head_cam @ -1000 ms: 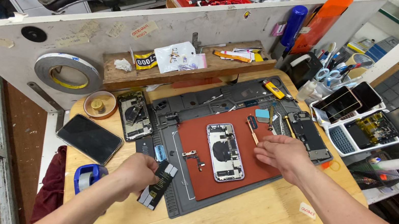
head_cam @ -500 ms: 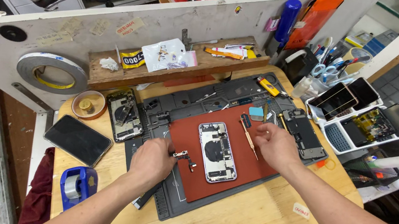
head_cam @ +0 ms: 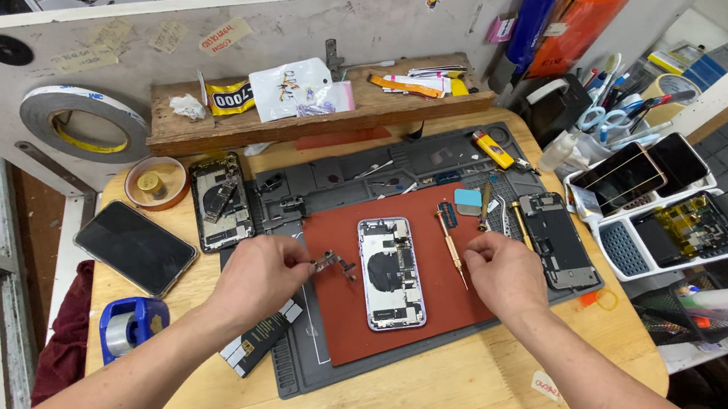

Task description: The person removes the battery from a disassembled smartphone by hand, peels off a protective film from the battery, and places the battery aside. The person then reconnects a small internal component to the phone's motherboard.

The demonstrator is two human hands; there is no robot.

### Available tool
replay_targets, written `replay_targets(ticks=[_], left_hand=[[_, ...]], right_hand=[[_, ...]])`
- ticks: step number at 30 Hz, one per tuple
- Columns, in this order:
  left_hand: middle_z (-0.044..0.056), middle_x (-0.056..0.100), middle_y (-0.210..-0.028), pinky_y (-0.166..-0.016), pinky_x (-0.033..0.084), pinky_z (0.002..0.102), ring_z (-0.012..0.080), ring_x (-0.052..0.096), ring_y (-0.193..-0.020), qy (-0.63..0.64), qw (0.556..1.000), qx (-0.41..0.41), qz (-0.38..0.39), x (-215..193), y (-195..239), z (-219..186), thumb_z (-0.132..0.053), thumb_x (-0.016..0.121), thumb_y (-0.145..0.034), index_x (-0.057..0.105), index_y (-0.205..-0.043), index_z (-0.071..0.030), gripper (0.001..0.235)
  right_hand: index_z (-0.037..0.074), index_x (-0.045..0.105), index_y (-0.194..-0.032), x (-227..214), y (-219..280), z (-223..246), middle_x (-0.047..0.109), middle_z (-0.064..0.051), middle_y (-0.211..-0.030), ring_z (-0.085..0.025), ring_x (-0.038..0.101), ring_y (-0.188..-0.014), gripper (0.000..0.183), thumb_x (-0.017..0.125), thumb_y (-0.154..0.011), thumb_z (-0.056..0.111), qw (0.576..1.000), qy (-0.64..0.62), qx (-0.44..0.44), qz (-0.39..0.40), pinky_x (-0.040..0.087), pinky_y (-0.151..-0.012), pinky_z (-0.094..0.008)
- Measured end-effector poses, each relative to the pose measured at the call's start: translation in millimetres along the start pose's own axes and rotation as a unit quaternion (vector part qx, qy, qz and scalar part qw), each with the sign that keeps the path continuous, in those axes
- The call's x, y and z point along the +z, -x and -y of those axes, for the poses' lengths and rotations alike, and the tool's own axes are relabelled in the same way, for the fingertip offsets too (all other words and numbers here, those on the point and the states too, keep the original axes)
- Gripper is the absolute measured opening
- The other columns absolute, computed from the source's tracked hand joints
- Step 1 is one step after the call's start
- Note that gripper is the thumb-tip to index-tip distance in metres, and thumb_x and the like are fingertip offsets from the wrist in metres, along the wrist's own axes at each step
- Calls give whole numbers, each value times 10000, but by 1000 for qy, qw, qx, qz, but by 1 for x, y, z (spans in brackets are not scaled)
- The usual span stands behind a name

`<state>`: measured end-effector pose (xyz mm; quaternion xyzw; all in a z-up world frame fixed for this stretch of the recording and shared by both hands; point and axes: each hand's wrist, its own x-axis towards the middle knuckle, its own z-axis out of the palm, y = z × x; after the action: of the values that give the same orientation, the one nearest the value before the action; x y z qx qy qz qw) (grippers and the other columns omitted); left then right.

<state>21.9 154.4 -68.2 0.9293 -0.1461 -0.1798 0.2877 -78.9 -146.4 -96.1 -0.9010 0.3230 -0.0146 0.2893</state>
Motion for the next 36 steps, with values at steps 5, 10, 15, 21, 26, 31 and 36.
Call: replay_targets(ticks=[5,10,15,21,26,31,36], left_hand=[[113,789,-836,-730,589,374,263,772,-760,48,996,67,-37,-2,-22,-15,-210,716,-802,807,-910,-88,186],[160,770,-871,-814,578,431,330,748,-844,-24,994,105,-16,15,-51,-38,-202,710,-808,799,-933,-104,182],[179,755,-919,-869,562,468,376,720,-911,-72,984,161,-4,29,-71,-46,-152,687,-806,804,-940,-109,183],[167,747,-965,-873,553,472,382,702,-926,-95,970,221,-23,36,-81,-41,-116,670,-805,798,-911,-71,173],[139,744,-1039,-899,548,448,346,704,-968,-61,981,186,-14,34,-81,-40,-137,682,-816,797,-933,-75,176],[124,737,-1055,-912,543,443,346,696,-980,-77,979,189,-12,32,-80,-43,-130,679,-834,797,-946,-70,173],[144,719,-988,-892,549,457,364,687,-964,-115,968,221,-26,36,-80,-47,-96,675,-809,778,-890,-41,142]], right_hand=[[107,764,-1081,3,4,-2,784,-81,-1026,-249,745,-949,213,686,-900,188,1000,-21,-14,-15,570,-866,-375],[87,778,-1028,6,6,0,724,-113,-1096,-275,728,-963,183,702,-884,169,999,-14,-34,-18,557,-896,-380],[81,771,-1015,4,7,5,728,-123,-1082,-283,721,-965,175,703,-883,174,999,-7,-47,-19,553,-901,-387],[79,754,-1022,8,8,20,722,-119,-1065,-291,725,-932,183,698,-883,185,997,-34,-72,-22,554,-860,-405],[84,762,-1018,9,3,33,719,-125,-1061,-288,724,-916,178,698,-890,190,997,-32,-66,-8,558,-852,-401],[97,766,-1028,7,4,36,723,-108,-1083,-273,732,-916,185,696,-889,197,998,-31,-45,5,563,-853,-399],[85,754,-1026,10,1,42,705,-82,-1135,-276,716,-927,193,707,-881,203,996,-13,-92,-6,553,-851,-407]])
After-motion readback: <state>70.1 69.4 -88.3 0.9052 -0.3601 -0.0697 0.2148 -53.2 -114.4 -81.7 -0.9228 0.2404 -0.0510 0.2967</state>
